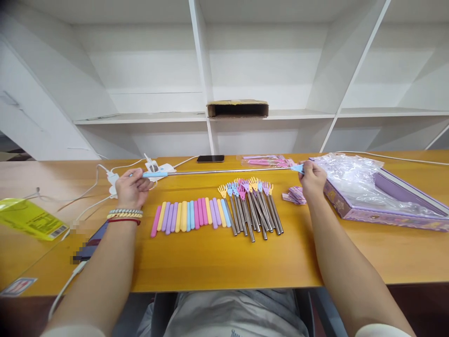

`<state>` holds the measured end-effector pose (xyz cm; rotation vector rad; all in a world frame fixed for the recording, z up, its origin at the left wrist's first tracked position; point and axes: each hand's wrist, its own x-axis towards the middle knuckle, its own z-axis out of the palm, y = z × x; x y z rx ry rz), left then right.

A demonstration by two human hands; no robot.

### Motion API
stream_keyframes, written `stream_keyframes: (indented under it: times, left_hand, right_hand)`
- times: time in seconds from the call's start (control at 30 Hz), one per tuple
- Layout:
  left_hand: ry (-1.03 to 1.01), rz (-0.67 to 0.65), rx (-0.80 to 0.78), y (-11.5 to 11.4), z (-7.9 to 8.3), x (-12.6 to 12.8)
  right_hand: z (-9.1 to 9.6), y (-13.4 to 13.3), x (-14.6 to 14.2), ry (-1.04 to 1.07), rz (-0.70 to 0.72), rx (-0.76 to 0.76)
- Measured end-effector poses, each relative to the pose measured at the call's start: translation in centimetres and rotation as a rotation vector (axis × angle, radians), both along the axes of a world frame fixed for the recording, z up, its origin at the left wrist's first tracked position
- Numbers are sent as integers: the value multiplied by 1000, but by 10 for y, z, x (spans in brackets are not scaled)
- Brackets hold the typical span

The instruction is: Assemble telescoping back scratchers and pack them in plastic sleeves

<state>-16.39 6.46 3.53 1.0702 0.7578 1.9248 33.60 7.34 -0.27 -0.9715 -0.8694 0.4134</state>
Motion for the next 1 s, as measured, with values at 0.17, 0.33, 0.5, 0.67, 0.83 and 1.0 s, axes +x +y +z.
stream_keyframes:
  times: [0.17,0.33,0.5,0.67,0.83,1.0]
  left_hand:
    - [-81,88,-48,-1,-4,-29]
    - [-106,148,-58,-1,-2,-27]
    - [-104,151,-79,-2,1,-23]
    - [-85,157,-54,3,-3,-23]
    - [-48,95,-37,4,-4,-18]
    - [-32,139,-40,5,-3,-17]
  right_hand:
    - [-7,1,34,110,-193,2]
    - [-11,3,43,149,-198,17]
    - [-9,3,43,186,-235,-4]
    - [-11,2,42,135,-241,-74]
    - [-18,4,42,138,-261,-181]
    - [-19,6,41,188,-232,-169]
